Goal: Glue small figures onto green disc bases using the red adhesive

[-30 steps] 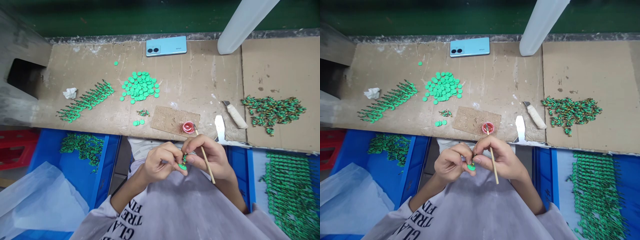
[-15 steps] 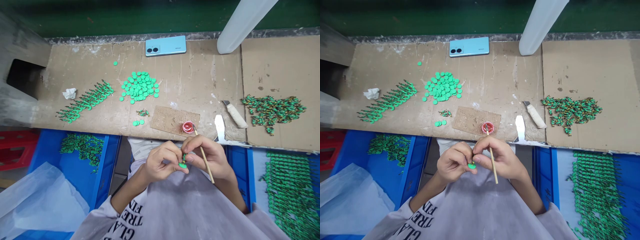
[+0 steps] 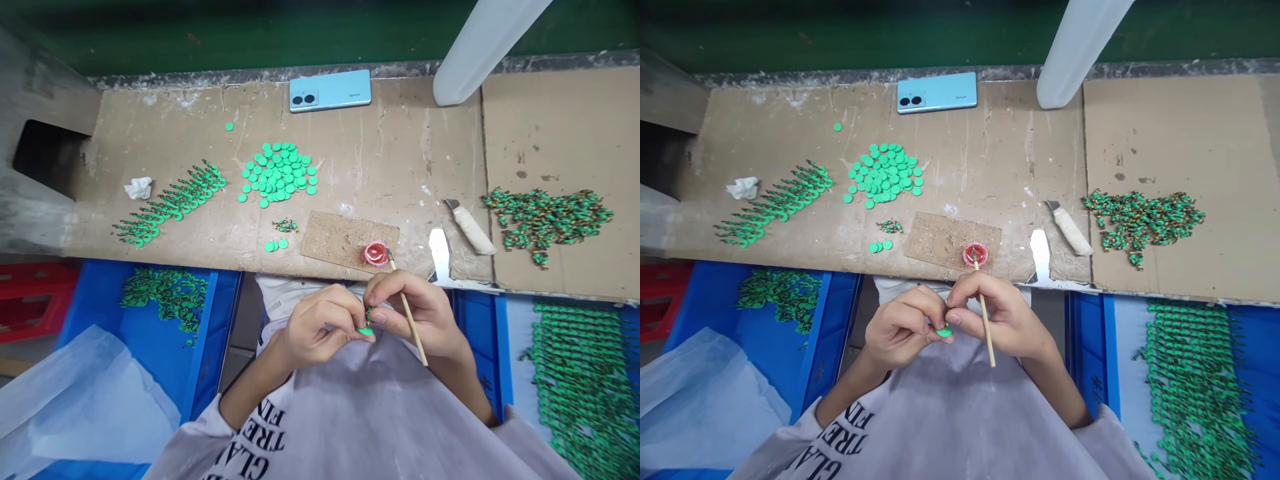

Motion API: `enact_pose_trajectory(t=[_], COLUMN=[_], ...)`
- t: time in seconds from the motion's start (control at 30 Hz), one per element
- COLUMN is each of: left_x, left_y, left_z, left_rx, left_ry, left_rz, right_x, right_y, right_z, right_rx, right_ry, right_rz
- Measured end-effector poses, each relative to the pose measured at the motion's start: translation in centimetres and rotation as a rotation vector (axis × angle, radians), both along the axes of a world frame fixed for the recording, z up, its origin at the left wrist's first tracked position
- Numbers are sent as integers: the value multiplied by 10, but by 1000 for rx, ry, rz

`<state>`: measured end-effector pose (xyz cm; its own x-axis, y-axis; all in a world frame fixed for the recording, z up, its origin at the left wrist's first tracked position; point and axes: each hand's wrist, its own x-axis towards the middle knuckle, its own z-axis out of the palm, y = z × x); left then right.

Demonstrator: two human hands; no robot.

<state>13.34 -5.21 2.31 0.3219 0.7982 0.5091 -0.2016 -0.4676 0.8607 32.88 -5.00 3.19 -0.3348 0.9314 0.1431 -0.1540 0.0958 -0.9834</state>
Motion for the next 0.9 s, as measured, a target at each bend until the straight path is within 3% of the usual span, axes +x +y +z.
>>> enact_pose_trajectory(t=[0.47, 0.9], left_x=[2, 7], left_y=[-4, -4], left_z=[-9, -11], left_rx=[-129, -130], left_ry=[-112, -164], left_rz=[-23, -9], right_x=[-4, -7], right_y=[1, 1], right_z=[-1, -2], right_rx=[57, 61], right_ry=[-23, -8], right_rz=[14, -19])
